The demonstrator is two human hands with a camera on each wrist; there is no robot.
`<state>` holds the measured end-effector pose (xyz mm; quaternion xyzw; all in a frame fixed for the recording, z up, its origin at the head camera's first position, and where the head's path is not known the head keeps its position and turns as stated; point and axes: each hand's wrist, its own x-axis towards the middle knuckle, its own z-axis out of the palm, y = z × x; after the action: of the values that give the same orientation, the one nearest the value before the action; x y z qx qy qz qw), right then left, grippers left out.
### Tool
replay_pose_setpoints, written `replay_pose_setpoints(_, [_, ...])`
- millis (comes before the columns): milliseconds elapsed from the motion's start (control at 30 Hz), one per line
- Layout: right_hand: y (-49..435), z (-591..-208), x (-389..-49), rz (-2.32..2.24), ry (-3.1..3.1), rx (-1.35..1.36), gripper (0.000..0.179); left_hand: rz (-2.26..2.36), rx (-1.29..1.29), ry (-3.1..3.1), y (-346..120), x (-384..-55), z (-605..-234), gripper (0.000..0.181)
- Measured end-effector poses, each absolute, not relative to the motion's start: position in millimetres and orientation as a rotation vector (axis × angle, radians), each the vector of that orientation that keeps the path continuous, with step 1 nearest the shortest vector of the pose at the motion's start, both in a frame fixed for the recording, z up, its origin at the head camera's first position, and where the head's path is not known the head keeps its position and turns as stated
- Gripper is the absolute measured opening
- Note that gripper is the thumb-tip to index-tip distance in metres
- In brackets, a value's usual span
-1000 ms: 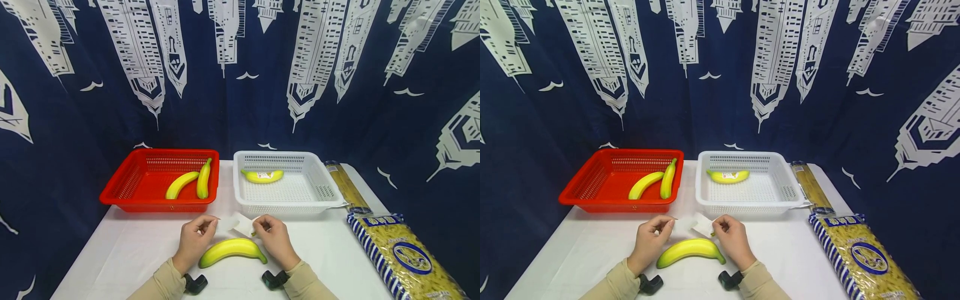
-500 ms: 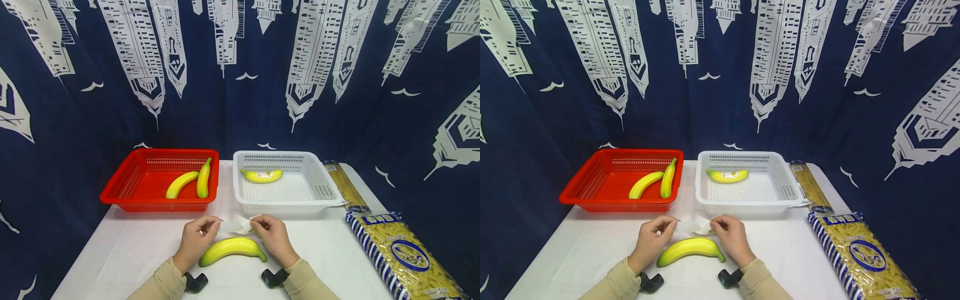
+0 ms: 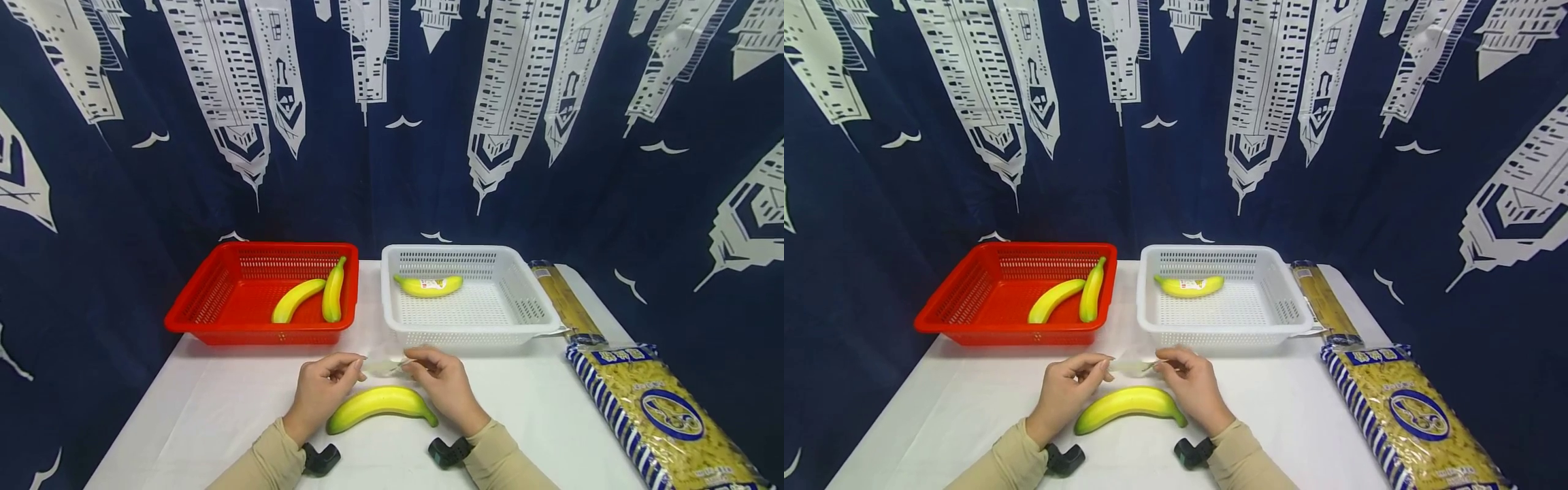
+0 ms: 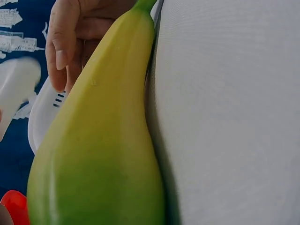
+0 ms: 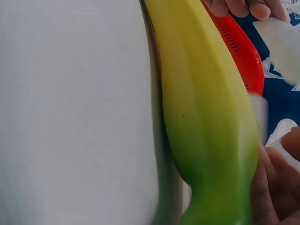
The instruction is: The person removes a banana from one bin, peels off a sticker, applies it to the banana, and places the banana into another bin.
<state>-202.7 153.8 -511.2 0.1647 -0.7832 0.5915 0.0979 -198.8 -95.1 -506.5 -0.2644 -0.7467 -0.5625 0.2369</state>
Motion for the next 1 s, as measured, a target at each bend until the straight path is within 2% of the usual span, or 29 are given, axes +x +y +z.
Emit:
replay_pose_setpoints(533, [155.9,-507.0,-199.0,1.971,-2.224,0.873,0.029,-1.531,-0.818,-2.023,-94.7,-197.8,-504.6,0.016])
replay_pose_setpoints(733, [154.3,-505.7,-197.5,1.997,-2.178,0.817,0.022,-1.501,-0.891,-2.042,-95.3,-199.1,-505.7,0.021])
replay_pose_setpoints(900, [152.7,-505.4,-197.1,1.942,-2.212,0.653,0.012,-1.432,-1.07,-2.05,-97.1,-200.1,-509.2,0.023])
replay_pose_setpoints(1000, [151.8,-504.3,-197.2,1.927,-2.234,0.586,0.021,-1.375,-1.125,-2.029,-97.3,-200.7,-509.0,0.02])
